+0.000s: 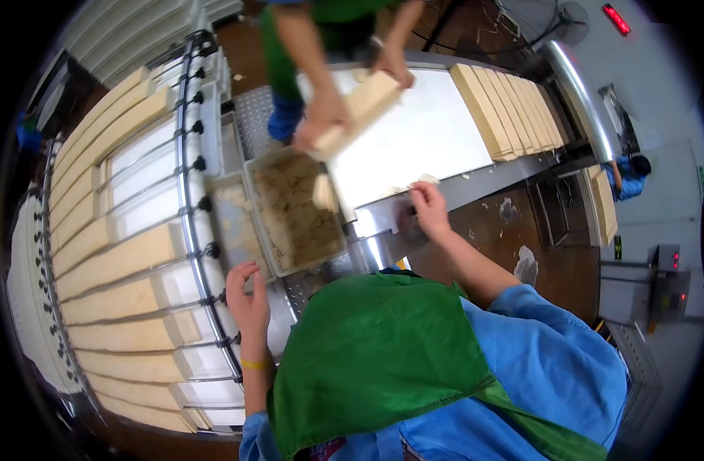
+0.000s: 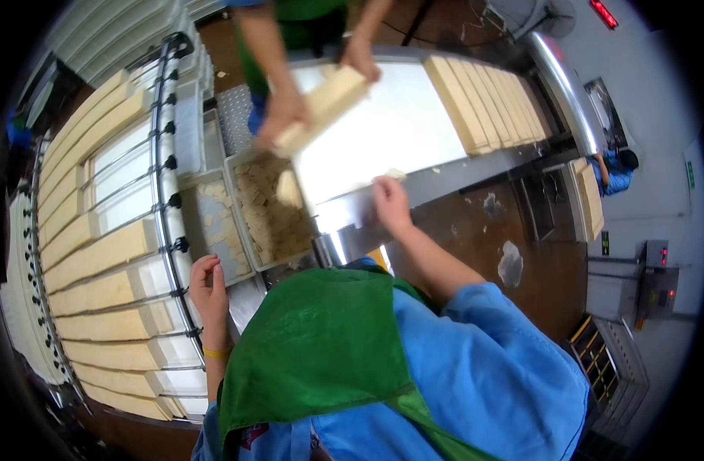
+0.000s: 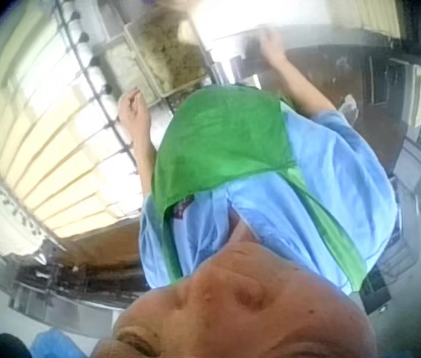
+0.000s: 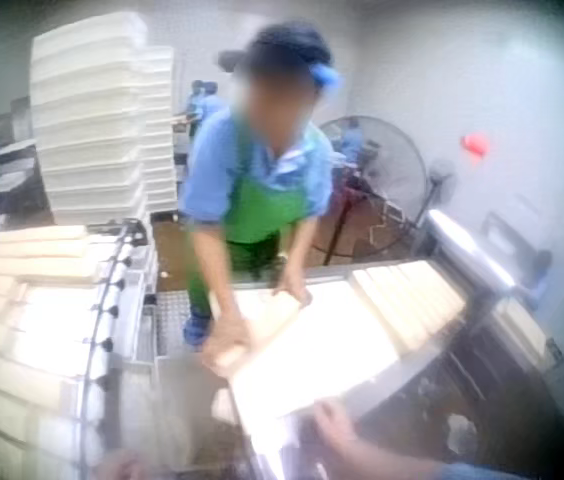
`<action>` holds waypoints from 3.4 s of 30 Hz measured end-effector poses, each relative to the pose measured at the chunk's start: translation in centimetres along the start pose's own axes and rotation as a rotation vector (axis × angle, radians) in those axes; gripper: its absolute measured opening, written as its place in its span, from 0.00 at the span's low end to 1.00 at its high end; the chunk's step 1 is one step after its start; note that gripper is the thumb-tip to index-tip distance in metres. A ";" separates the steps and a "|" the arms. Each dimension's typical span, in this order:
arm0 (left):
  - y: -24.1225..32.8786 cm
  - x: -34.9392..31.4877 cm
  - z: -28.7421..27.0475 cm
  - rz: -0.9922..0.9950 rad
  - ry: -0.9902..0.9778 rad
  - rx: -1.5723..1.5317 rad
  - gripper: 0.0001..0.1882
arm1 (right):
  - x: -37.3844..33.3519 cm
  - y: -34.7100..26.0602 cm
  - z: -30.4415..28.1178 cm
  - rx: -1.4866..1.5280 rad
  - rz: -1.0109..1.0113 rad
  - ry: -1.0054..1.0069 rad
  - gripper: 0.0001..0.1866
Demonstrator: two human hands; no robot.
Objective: The person works at a large industrial dough-cutting machine, picking up rectangular strips of dough from a conveyor belt, folding or manipulating them by hand, and placing them into bins or back onto the machine's rollers.
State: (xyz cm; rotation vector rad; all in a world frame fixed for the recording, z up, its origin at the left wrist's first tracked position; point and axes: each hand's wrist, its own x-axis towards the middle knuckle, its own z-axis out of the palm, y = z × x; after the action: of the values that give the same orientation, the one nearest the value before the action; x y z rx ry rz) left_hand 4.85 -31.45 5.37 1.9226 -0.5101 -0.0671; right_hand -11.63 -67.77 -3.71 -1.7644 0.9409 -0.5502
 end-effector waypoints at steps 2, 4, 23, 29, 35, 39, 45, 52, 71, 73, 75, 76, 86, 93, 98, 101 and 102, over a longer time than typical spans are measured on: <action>0.9 1.1 2.1 0.040 -0.082 0.026 0.04 | 1.8 4.2 -4.4 -0.198 0.016 0.210 0.15; 2.5 2.3 4.3 0.069 -0.156 0.084 0.05 | 2.8 4.7 -6.0 -0.238 0.179 0.080 0.25; 10.9 5.7 22.7 0.001 -0.362 0.199 0.06 | 15.1 12.4 -17.7 0.627 0.347 0.919 0.18; 12.4 10.5 27.6 0.061 -0.482 0.255 0.06 | 16.7 13.1 -16.9 -0.044 0.345 0.806 0.24; 11.8 20.0 39.2 0.296 -0.739 0.403 0.07 | 16.5 13.4 -16.6 -0.124 0.258 0.799 0.27; 10.4 26.6 51.8 0.565 -0.736 0.467 0.11 | 16.4 12.4 -17.0 -0.085 0.306 0.761 0.27; 13.4 31.1 65.8 0.613 -0.691 0.615 0.25 | 15.8 12.5 -17.1 -0.132 0.286 0.742 0.27; 14.8 28.1 68.7 0.334 -0.501 0.815 0.43 | 16.2 13.1 -17.4 -0.209 0.138 0.746 0.24; 5.7 20.2 27.4 -0.306 -0.173 0.844 0.43 | 17.8 0.9 -12.5 -0.238 -0.168 -0.715 0.42; 3.7 16.5 27.6 -0.315 -0.021 0.640 0.42 | 18.5 1.0 -12.2 -0.419 -0.165 -0.728 0.45; 3.8 13.7 26.9 -0.305 0.100 0.387 0.40 | 18.4 1.2 -12.0 -0.432 -0.233 -0.710 0.45; 4.1 13.2 26.3 -0.322 0.125 0.302 0.39 | 18.4 1.3 -11.5 -0.428 -0.298 -0.681 0.45; 4.9 6.9 5.1 -0.285 0.514 0.524 0.37 | 8.6 -7.7 -1.7 0.029 -0.409 -0.924 0.39; -3.3 -6.7 -13.3 -0.487 0.758 0.464 0.20 | -6.5 -14.2 5.0 0.131 -0.376 -1.346 0.26; -8.6 -16.7 -21.5 -0.579 0.851 0.364 0.15 | -14.8 -16.5 8.9 0.043 -0.508 -1.643 0.16; -10.5 -19.8 -24.0 -0.581 0.845 0.452 0.15 | -19.2 -17.5 10.6 -0.107 -0.414 -1.876 0.14; -11.1 -20.1 -24.9 -0.552 0.778 0.500 0.15 | -20.4 -17.3 11.1 -0.104 -0.410 -1.907 0.15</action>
State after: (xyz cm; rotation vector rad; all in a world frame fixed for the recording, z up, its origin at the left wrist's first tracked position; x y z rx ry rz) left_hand -2.87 1.36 1.81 2.3149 0.5796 0.4778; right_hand -9.62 -41.99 9.39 -1.6367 -0.7411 0.9396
